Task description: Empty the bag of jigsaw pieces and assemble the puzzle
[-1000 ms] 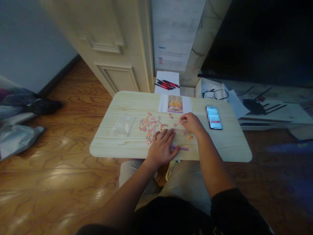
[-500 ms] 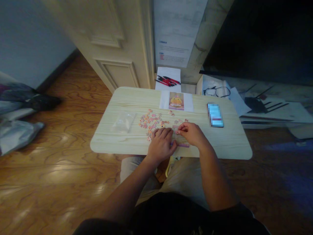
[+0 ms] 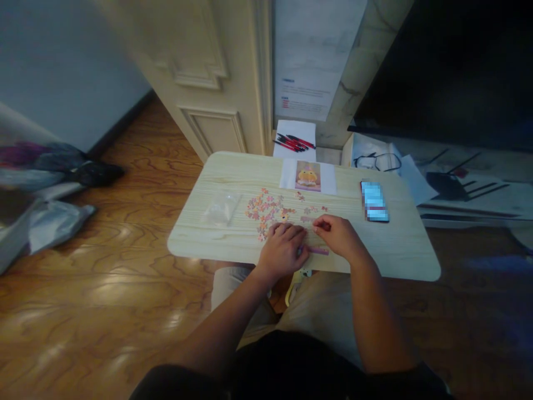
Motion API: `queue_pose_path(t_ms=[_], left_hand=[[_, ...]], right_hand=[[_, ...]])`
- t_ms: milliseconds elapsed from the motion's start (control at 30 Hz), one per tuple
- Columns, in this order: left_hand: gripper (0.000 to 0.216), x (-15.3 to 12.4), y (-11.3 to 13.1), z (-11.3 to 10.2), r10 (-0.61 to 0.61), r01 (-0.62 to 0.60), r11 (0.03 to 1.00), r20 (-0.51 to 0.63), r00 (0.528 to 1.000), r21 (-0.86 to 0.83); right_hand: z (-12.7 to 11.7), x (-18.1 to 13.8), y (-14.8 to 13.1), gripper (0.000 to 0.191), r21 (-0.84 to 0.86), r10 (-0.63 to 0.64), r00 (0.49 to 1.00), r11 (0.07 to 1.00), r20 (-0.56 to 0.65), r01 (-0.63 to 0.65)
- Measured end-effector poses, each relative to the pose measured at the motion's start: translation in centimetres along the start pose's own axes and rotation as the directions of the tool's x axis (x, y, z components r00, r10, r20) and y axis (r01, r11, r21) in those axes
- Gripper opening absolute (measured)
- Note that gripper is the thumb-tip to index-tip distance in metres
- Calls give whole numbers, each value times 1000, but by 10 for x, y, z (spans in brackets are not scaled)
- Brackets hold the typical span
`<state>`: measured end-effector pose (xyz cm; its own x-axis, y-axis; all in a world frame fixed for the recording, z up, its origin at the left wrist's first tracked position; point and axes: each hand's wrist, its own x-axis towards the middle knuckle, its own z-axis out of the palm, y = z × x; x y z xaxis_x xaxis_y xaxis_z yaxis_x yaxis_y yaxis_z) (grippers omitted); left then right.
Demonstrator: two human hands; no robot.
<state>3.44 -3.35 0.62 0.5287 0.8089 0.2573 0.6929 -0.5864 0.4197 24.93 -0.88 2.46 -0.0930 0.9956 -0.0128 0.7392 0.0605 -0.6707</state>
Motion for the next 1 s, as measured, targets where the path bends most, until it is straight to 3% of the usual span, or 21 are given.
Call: queue_pose_path(t_ms=[233,467,600,800,1000], left_hand=[[30,0,-3,0,-11,10,1000,-79,997,-16],[21,-20,-31,-21,-83,78,996,-222,971,-33],[19,-28,-43,-24,-20,24,1000,-187,982,18],[17,-27,-37,-13,148,-146,989,-99,984,28],[17,-29,-38,-13,73,-81,996,-139,988,-46]], right_hand=[[19,-2,-19,17,-38,-157,987,987,-12,157],[14,-9,-7,26,-15,-126,983,992,-132,125],[20,-22,1,24,-21,-163,978,987,-128,162],[36,-26,-12,18,-196,-196,970,966,-141,166],[42,-23,-20,12,-241,-155,979,963,-135,120]])
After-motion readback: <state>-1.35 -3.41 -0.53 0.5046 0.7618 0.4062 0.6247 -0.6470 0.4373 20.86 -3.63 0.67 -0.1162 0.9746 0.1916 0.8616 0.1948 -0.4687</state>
